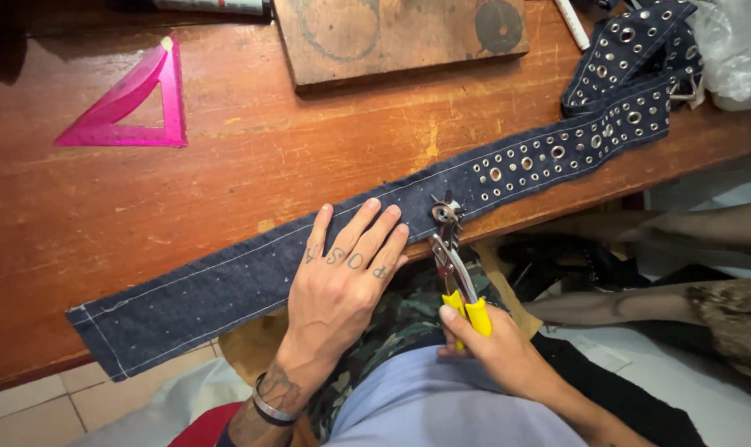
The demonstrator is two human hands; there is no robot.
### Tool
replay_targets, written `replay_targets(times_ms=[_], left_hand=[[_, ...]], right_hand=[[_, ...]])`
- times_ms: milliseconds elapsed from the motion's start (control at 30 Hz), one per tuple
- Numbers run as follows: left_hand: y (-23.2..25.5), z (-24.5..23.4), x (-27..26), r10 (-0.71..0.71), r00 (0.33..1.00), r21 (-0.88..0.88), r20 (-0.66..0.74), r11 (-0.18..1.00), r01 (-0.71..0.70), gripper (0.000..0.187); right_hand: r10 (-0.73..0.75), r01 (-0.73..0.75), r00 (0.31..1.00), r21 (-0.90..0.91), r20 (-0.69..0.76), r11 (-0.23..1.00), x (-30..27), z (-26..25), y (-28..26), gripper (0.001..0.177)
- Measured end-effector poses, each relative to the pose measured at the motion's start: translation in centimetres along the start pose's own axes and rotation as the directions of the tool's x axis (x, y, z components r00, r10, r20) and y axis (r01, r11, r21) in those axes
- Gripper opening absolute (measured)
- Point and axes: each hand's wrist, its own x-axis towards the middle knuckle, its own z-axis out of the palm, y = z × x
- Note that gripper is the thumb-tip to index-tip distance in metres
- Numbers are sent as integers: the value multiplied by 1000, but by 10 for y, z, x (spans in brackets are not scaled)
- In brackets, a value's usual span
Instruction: The recorder uses a rotary hole punch tool to create holes in a leather strap at marked intervals.
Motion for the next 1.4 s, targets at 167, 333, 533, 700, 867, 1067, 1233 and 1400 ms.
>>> replay_targets(times_ms=[167,333,533,700,867,1067,1233,1400], left_hand=[[-1,1,2,-12,1000,-8,-3,1000,12,36],[-1,-1,1,-27,1000,-19,11,999,27,37],[2,-10,12,-27,999,-56,27,998,28,45],[2,-13,42,87,984,-31,155,996,-83,45],[5,17,49,125,976,-33,178,992,-121,44],[9,5,46,-12,995,-103,101,994,22,51],[0,-1,40,-35,992,-151,124,987,54,49],[-4,-2,35,-27,990,-191,137,980,53,46]], right_hand=[[-3,-6,998,-150,-59,989,4,10,-16,29],[-10,5,998,-70,-58,998,12,17,-11,30],[-45,46,999,-102,15,994,17,2,6,37],[151,-180,982,312,116,933,3,-22,-19,32],[50,-78,994,320,97,944,6,-74,-12,41],[65,-68,996,55,69,996,-8,-57,-22,43],[17,-34,985,94,171,995,-2,-34,-19,43],[56,-55,989,-12,136,998,-6,-19,-35,43]])
